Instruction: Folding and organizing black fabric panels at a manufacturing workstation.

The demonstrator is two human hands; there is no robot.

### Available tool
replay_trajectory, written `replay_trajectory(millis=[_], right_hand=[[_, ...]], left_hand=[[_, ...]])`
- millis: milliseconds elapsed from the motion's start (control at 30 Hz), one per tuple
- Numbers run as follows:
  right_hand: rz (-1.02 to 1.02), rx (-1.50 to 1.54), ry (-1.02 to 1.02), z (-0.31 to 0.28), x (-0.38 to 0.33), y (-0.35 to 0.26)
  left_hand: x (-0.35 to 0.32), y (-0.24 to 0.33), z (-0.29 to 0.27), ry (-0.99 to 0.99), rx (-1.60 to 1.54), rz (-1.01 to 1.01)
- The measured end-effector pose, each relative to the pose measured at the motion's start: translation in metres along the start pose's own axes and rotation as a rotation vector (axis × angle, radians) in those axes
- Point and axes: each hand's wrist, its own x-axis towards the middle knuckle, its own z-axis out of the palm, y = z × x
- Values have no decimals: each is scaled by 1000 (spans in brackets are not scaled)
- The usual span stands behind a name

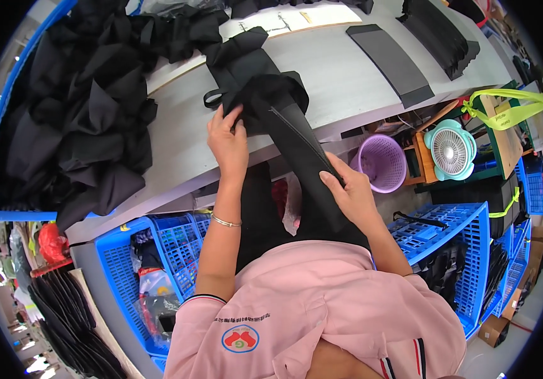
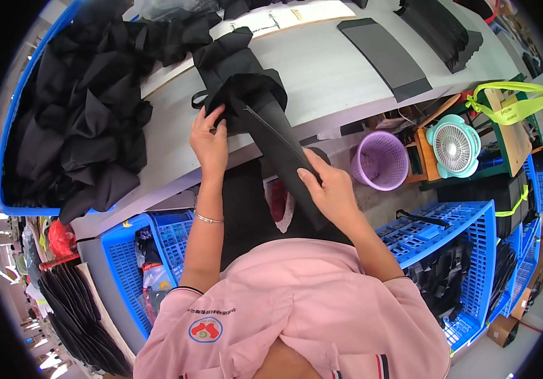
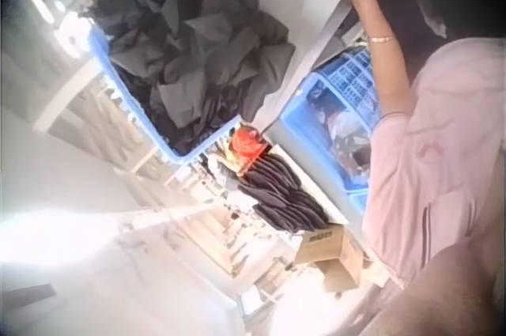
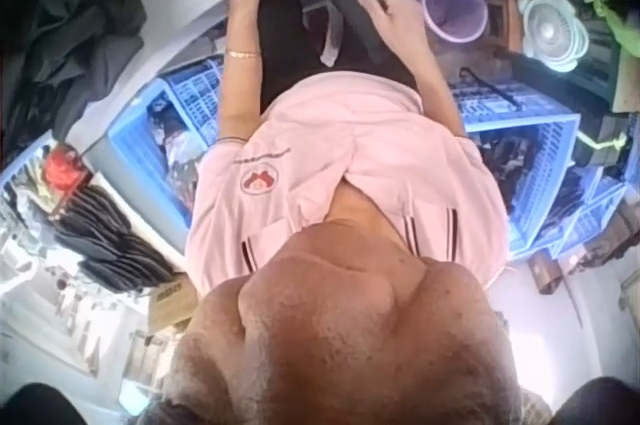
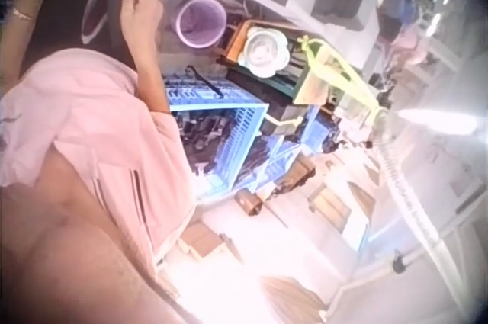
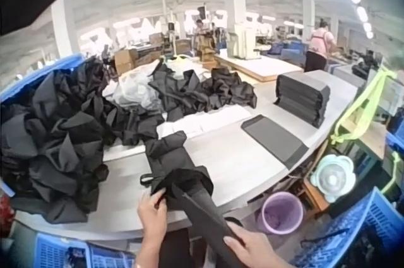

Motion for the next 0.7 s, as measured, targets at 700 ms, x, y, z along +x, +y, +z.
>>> replay_trajectory(millis=[700], right_hand=[[497, 826, 97, 20, 72, -25]], left_hand=[[-63, 92, -50, -137, -251, 287]])
